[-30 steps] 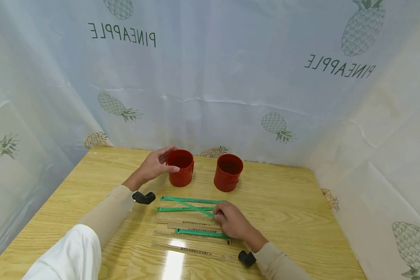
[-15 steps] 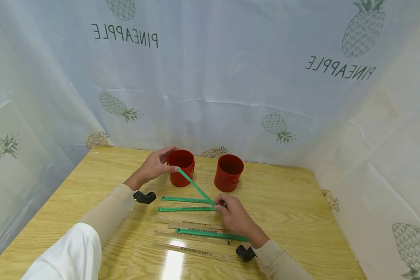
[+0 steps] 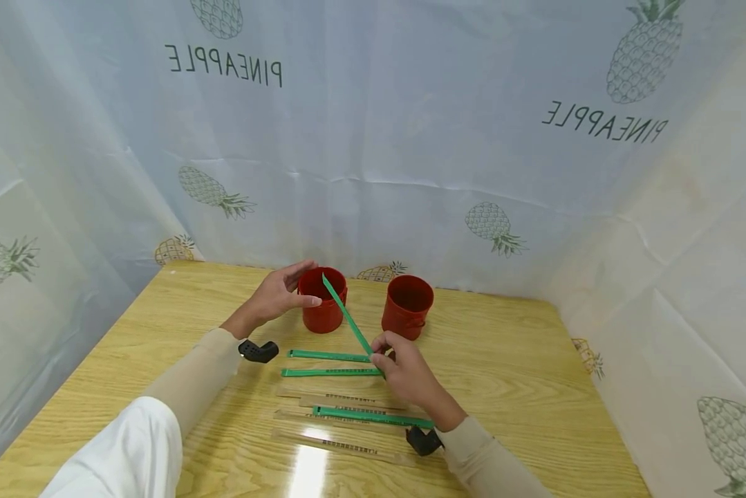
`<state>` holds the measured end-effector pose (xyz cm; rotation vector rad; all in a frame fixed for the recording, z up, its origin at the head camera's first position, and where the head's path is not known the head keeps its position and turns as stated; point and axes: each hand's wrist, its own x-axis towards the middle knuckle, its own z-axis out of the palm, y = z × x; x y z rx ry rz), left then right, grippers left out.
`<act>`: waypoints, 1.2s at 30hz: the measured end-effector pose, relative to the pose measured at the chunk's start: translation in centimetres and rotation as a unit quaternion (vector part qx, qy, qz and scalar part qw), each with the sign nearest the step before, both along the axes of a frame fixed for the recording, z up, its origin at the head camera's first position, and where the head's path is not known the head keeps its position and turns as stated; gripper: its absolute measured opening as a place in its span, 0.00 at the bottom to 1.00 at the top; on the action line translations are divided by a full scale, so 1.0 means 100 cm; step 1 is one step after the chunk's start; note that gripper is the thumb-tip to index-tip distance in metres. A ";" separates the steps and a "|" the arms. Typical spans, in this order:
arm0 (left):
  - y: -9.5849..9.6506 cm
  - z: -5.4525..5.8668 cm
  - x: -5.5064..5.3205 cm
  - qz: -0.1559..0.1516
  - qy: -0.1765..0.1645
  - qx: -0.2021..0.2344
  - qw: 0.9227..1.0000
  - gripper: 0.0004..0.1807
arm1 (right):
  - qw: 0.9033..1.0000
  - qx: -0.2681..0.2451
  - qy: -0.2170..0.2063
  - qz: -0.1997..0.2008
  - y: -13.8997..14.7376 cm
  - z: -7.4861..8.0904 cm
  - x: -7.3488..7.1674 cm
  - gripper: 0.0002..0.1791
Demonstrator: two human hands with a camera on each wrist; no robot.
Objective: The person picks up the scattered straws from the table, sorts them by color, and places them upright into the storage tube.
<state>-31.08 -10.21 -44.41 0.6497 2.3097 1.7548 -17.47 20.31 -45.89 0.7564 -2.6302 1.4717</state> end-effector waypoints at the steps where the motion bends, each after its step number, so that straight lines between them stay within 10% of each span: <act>1: 0.000 -0.001 -0.001 -0.001 0.001 0.001 1.000 0.49 | 1.000 -0.001 -0.002 -0.002 -0.001 0.001 -0.001 0.04; 36: 0.004 0.004 0.000 0.004 0.012 -0.033 0.999 0.51 | 0.997 -0.066 0.001 -0.026 -0.055 0.051 -0.051 0.03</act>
